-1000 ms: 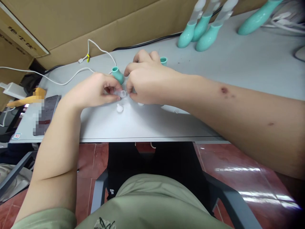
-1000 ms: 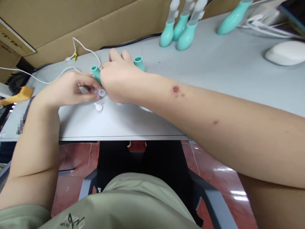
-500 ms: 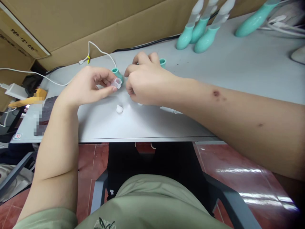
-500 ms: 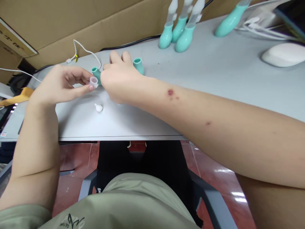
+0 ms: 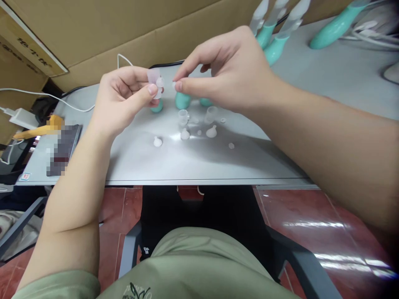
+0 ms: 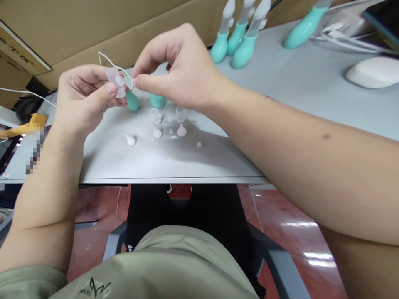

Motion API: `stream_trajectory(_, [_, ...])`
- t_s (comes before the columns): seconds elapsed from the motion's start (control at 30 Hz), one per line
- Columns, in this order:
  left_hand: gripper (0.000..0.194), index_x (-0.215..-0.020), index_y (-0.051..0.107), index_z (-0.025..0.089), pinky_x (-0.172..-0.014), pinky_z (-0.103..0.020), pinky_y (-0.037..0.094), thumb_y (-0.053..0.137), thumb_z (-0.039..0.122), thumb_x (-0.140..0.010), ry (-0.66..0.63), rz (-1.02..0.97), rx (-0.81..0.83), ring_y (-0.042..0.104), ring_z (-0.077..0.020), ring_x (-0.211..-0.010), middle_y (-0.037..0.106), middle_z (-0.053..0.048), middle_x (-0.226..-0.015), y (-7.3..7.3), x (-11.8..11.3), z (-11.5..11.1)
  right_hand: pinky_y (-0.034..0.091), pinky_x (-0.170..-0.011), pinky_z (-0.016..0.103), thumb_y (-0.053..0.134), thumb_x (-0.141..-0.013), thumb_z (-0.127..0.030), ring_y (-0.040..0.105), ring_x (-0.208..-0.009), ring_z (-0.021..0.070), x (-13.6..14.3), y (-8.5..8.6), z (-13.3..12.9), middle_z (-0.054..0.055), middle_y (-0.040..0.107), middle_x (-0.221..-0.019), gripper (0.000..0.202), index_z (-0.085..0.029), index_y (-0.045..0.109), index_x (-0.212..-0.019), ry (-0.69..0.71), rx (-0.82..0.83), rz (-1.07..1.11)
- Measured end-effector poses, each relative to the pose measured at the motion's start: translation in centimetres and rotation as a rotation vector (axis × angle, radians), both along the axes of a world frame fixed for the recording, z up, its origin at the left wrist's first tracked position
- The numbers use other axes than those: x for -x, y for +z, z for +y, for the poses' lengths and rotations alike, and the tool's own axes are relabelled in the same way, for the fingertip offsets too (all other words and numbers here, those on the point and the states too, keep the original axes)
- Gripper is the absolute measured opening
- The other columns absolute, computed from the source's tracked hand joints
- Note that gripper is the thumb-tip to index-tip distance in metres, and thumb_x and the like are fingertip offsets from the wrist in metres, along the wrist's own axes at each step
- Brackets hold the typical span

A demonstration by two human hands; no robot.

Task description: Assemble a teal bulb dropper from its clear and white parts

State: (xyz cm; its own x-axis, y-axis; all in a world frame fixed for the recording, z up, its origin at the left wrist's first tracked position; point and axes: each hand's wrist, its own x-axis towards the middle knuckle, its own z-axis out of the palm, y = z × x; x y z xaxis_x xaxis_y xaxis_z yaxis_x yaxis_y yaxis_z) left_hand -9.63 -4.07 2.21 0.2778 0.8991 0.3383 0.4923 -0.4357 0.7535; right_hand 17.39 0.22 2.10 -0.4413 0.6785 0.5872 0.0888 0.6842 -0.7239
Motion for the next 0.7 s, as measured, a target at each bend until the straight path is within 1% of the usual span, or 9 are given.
stream_trajectory(0.1, [0.058, -0.126, 0.081, 0.031, -0.108, -0.056, 0.073, 0.091, 0.081, -0.099, 0.000, -0.039, 0.017, 0.084, -0.0299, -0.106, 0.091, -0.005, -0.119, 0.2, -0.8, -0.6, 0.060, -0.088, 0.027, 0.085, -0.093, -0.008, 0.078, -0.091, 0.0115, 0.2, -0.3, -0.2, -0.004, 0.088, -0.094, 0.020, -0.026, 0.091, -0.087, 0.002, 0.043, 0.117])
stream_trajectory(0.2, [0.059, -0.126, 0.080, 0.029, -0.105, -0.055, 0.075, 0.088, 0.082, -0.102, -0.003, -0.043, -0.008, 0.085, -0.0294, -0.104, 0.091, -0.005, -0.118, 0.2, -1.1, -0.7, 0.053, -0.078, 0.027, 0.088, -0.091, -0.006, 0.074, -0.083, 0.0098, 0.4, -0.2, -0.7, -0.004, 0.086, -0.089, 0.021, -0.026, 0.092, -0.084, 0.035, 0.070, 0.185])
stream_trajectory(0.27, [0.056, -0.127, 0.079, 0.029, -0.106, -0.055, 0.074, 0.086, 0.080, -0.105, -0.013, -0.024, -0.023, 0.085, -0.0293, -0.105, 0.091, -0.005, -0.120, 0.2, -1.1, -0.7, 0.052, -0.077, 0.028, 0.089, -0.088, -0.004, 0.073, -0.082, 0.0104, 0.5, -0.2, -0.9, -0.004, 0.087, -0.088, 0.023, -0.027, 0.092, -0.083, 0.053, 0.082, 0.208])
stream_trajectory(0.33, [0.055, -0.126, 0.079, 0.029, -0.108, -0.056, 0.073, 0.085, 0.080, -0.106, -0.006, -0.004, -0.015, 0.085, -0.0298, -0.107, 0.091, -0.005, -0.120, 0.2, -1.1, -0.6, 0.053, -0.078, 0.029, 0.091, -0.085, -0.002, 0.073, -0.082, 0.0116, 0.6, -0.2, -0.9, -0.003, 0.087, -0.088, 0.026, -0.027, 0.093, -0.083, 0.053, 0.085, 0.228])
stream_trajectory(0.43, [0.063, -0.125, 0.079, 0.029, -0.109, -0.055, 0.073, 0.088, 0.085, -0.100, 0.030, -0.004, 0.011, 0.085, -0.0290, -0.108, 0.091, -0.004, -0.119, 0.2, -1.3, -0.6, 0.055, -0.078, 0.029, 0.094, -0.082, 0.000, 0.073, -0.080, 0.0121, 0.7, -0.4, -0.7, -0.004, 0.087, -0.087, 0.029, -0.029, 0.093, -0.082, 0.043, 0.083, 0.240])
stream_trajectory(0.53, [0.070, -0.125, 0.079, 0.026, -0.108, -0.053, 0.074, 0.090, 0.089, -0.096, 0.042, -0.023, 0.001, 0.084, -0.0276, -0.106, 0.091, -0.004, -0.116, 0.1, -1.5, -0.6, 0.058, -0.079, 0.030, 0.096, -0.084, -0.003, 0.074, -0.081, 0.0133, 0.7, -0.6, -0.7, -0.005, 0.088, -0.090, 0.030, -0.032, 0.094, -0.084, 0.021, 0.090, 0.211])
stream_trajectory(0.6, [0.070, -0.126, 0.078, 0.026, -0.108, -0.053, 0.073, 0.087, 0.090, -0.098, 0.041, 0.003, -0.009, 0.085, -0.0282, -0.108, 0.091, -0.005, -0.118, 0.1, -1.5, -0.6, 0.060, -0.081, 0.032, 0.098, -0.086, -0.006, 0.077, -0.085, 0.0162, 0.6, -0.6, -0.8, -0.005, 0.089, -0.094, 0.027, -0.034, 0.094, -0.087, 0.008, 0.096, 0.186])
stream_trajectory(0.7, [0.066, -0.131, 0.076, 0.028, -0.111, -0.053, 0.072, 0.075, 0.089, -0.107, 0.037, 0.084, -0.011, 0.085, -0.0296, -0.116, 0.090, -0.006, -0.125, 0.2, -1.6, -0.7, 0.064, -0.086, 0.036, 0.102, -0.087, -0.012, 0.082, -0.091, 0.0204, 0.5, -0.6, -1.0, -0.004, 0.089, -0.096, 0.024, -0.034, 0.094, -0.086, 0.004, 0.090, 0.180])
